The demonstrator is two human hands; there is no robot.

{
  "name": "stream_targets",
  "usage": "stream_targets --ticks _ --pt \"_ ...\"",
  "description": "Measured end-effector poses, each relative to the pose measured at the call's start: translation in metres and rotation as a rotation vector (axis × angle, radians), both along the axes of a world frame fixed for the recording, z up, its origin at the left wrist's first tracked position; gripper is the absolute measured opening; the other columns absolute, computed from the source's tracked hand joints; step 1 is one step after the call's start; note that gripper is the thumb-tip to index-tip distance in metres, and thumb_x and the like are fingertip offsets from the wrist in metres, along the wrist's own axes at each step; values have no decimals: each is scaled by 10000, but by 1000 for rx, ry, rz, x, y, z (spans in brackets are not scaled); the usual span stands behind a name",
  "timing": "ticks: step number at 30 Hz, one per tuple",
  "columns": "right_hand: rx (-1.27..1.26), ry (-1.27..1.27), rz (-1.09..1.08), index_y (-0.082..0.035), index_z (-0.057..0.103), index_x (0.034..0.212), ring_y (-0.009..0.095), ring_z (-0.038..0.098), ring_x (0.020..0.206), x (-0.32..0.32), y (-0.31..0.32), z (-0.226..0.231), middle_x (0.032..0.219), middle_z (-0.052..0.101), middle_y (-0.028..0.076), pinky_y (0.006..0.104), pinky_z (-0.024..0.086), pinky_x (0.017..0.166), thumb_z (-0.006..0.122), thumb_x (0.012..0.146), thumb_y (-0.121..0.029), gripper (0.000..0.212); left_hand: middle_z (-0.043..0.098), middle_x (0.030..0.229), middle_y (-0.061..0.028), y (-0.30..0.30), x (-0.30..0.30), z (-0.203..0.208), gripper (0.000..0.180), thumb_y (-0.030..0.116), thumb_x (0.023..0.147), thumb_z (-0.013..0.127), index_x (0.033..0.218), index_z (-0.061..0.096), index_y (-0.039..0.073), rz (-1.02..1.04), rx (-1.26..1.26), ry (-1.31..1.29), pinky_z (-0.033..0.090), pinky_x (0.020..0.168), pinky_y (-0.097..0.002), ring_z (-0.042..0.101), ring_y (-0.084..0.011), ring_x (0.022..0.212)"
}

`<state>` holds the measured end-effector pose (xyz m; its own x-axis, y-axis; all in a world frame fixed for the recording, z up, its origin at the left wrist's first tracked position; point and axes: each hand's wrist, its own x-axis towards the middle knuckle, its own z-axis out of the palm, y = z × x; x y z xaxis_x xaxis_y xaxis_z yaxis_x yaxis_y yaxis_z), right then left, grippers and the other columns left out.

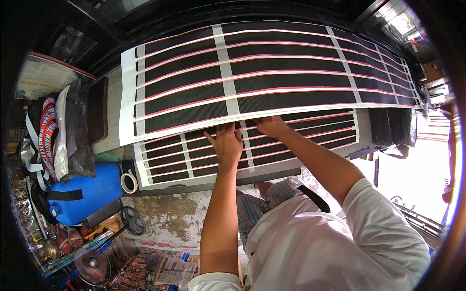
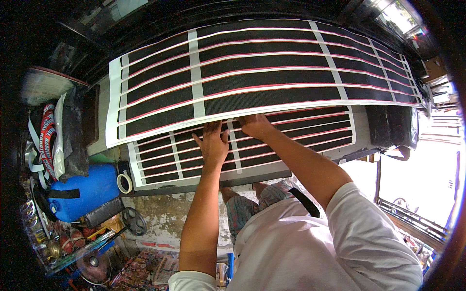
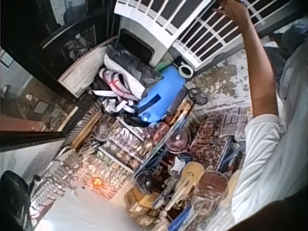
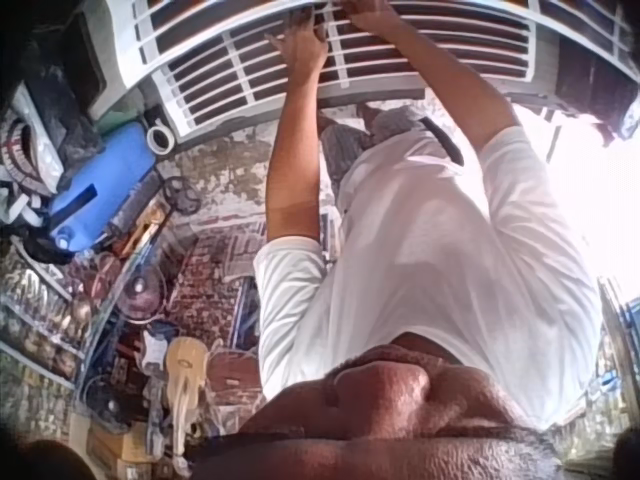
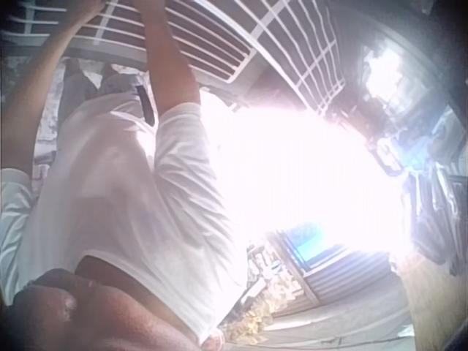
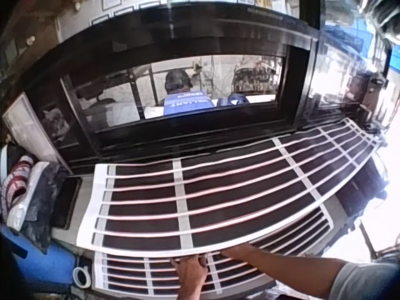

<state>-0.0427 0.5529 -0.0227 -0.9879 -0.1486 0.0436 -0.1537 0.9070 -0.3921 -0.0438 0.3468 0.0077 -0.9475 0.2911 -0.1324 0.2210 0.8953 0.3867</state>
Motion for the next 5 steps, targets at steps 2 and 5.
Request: stream_targets --ticks 2,5 --pt "-282 -79 -140 -94 742 1275 464 701 1162 7 -1 4 1248 743 243 553 556 1054 704 977 -194 317 510 1659 -121 1 -1 0 507 377 1105 628 1566 591 169 -1 -12 -24 152 1231 -859 434 -344 1570" --pt "-312 72 -236 -70 703 1341 454 627 1310 21 -4 1 1257 741 232 597 413 1201 743 967 -220 405 475 1687 -114 3 -1 0 510 374 1106 628 1571 586 169 -17 -28 -51 157 1229 -862 408 -337 1587"
